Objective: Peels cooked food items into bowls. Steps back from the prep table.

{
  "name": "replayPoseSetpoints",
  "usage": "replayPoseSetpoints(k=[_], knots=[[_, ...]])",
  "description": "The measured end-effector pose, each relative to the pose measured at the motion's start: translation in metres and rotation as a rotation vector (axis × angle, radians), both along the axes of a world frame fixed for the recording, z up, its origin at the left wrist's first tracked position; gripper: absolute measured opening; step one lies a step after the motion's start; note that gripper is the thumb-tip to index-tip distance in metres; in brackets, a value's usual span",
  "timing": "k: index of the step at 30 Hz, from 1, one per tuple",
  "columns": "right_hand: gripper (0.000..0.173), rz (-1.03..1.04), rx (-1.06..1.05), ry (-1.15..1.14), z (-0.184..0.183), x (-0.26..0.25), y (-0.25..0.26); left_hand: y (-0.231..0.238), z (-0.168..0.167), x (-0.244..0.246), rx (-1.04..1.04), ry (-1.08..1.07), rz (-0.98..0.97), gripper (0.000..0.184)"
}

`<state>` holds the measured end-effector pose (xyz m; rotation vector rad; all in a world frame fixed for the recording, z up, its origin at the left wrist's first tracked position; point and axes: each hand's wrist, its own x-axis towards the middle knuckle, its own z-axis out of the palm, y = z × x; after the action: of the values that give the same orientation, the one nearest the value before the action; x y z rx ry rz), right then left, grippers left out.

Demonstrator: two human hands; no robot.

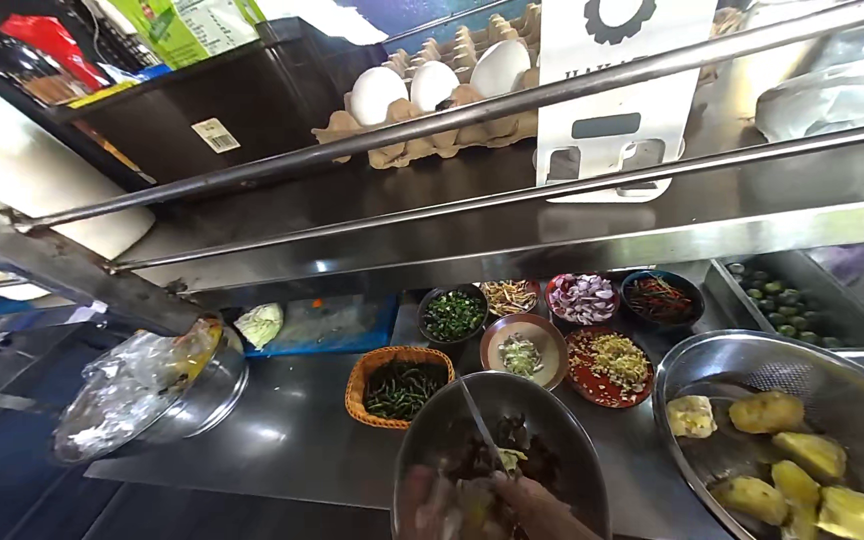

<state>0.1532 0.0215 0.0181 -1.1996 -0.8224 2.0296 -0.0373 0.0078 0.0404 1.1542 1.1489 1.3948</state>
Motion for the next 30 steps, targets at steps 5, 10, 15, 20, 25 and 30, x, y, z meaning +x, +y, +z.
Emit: replayPoseSetpoints(k=[5,10,15,20,25,30], knots=[[0.052,0.053,0.177,-0.135,0.019,0.012,-0.014,0.017,-0.017,0.038,-0.583,-0.75,-0.093,0.052],[0.064,0.044,0.543,-0.49,0.007,0.023,-0.017,0.034,-0.004,0.048,-0.565,-0.808,0.12,0.036],[0.078,0.217,0.7,-0.708,0.032,0.002,-0.019,0.029,-0.006,0.057,-0.378,-0.782,0.002,0.043],[0.084,0.191,0.711,-0.837,0.04,-0.004,-0.018,0.024,0.003,0.064,-0.344,-0.835,0.059,0.041],[0.077,0.091,0.669,-0.771,0.027,-0.006,-0.014,0.019,-0.016,0.065,-0.246,-0.644,0.056,0.04],[0.051,-0.133,0.31,-0.375,-0.01,-0.01,0.013,0.027,-0.028,0.067,-0.377,-0.425,0.185,0.045]])
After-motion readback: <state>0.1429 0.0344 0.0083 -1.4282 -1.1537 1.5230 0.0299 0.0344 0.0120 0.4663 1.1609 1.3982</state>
